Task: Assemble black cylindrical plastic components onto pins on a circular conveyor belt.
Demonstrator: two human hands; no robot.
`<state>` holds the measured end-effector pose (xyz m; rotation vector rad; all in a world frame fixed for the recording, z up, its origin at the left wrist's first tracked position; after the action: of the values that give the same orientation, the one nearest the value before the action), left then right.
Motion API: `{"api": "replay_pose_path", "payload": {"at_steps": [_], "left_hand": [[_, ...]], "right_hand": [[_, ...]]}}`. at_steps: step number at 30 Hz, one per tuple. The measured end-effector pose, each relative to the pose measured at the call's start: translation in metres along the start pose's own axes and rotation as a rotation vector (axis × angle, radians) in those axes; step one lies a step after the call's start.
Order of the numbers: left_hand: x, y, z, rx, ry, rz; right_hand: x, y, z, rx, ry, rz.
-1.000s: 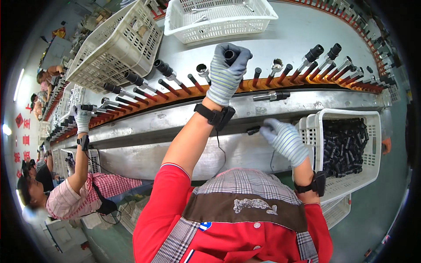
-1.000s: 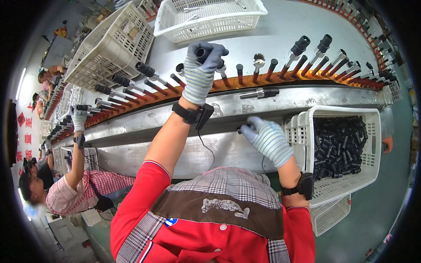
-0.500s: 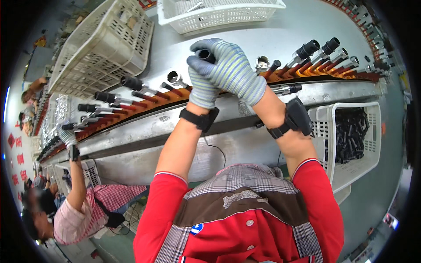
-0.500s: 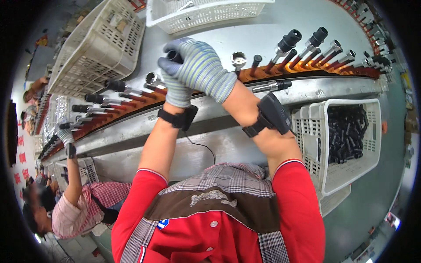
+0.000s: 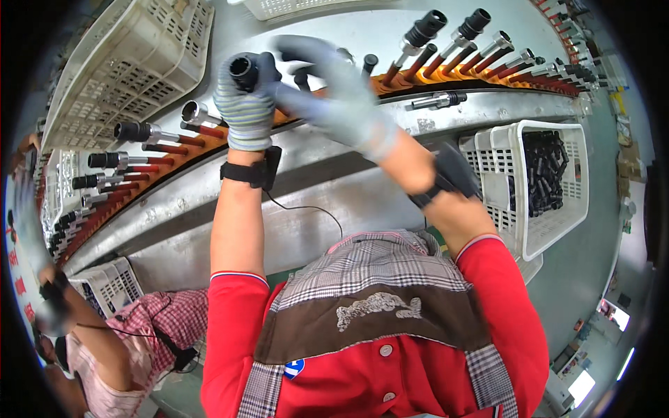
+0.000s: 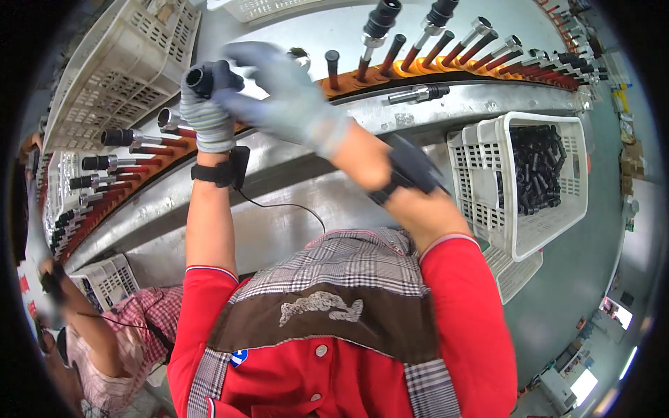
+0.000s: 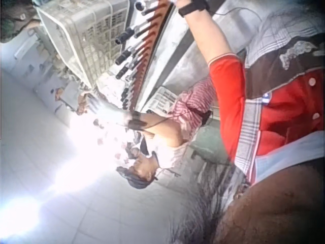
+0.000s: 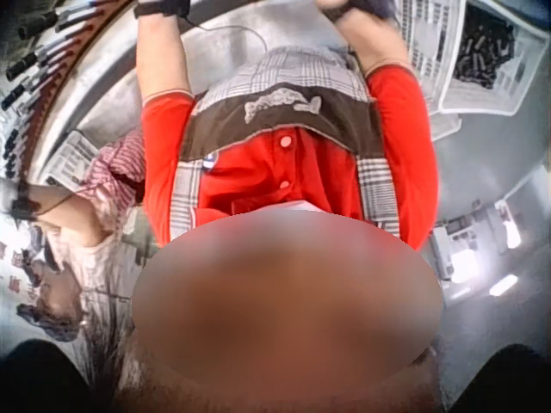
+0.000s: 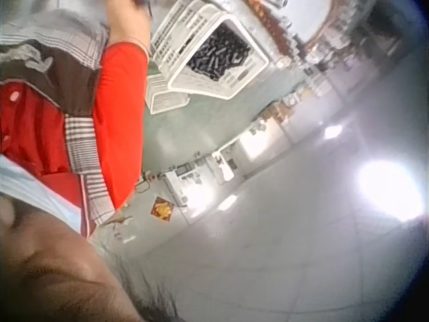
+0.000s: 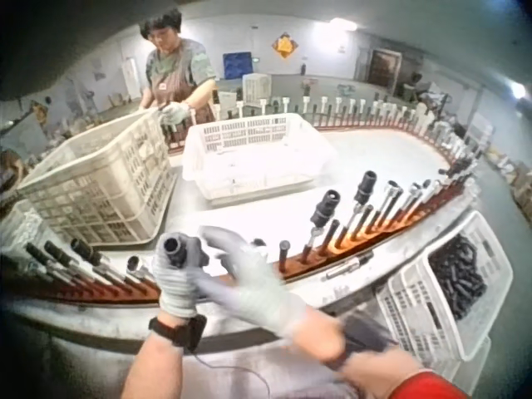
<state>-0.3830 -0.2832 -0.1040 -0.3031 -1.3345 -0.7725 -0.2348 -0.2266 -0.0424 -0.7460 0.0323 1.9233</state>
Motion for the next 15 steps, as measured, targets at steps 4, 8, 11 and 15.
{"api": "replay_pose_path", "payload": {"at_steps": [4,8,11,15], "left_hand": [[0.033,-0.024,-0.015,0.115,0.083,0.286],[0.074,0.006,-0.071,0.289,0.220,0.894],[0.076,0.035,-0.160,0.292,0.463,1.007],[0.027,0.102,-0.213,-0.415,0.209,0.970]], "right_hand": [[0.009,-0.137,-0.132,0.181,0.402,0.035],[0.091,-0.170,-0.286,-0.404,0.807,-0.463],[0.104,-0.138,-0.332,-0.874,0.634,-0.673],[0.121,-0.119,-0.324,-1.046,0.785,-0.497]]}}
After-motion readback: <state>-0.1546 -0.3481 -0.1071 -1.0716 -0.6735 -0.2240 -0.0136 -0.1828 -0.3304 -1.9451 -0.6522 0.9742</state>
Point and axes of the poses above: each hand's wrist, its own z-axis towards the middle knuckle, its own y-axis out of the palm, x = y × z, the point moved 5 cm from there along z, towards the middle knuckle, and after that the axes turned 14 degrees about -y, right-handed, at the moved point
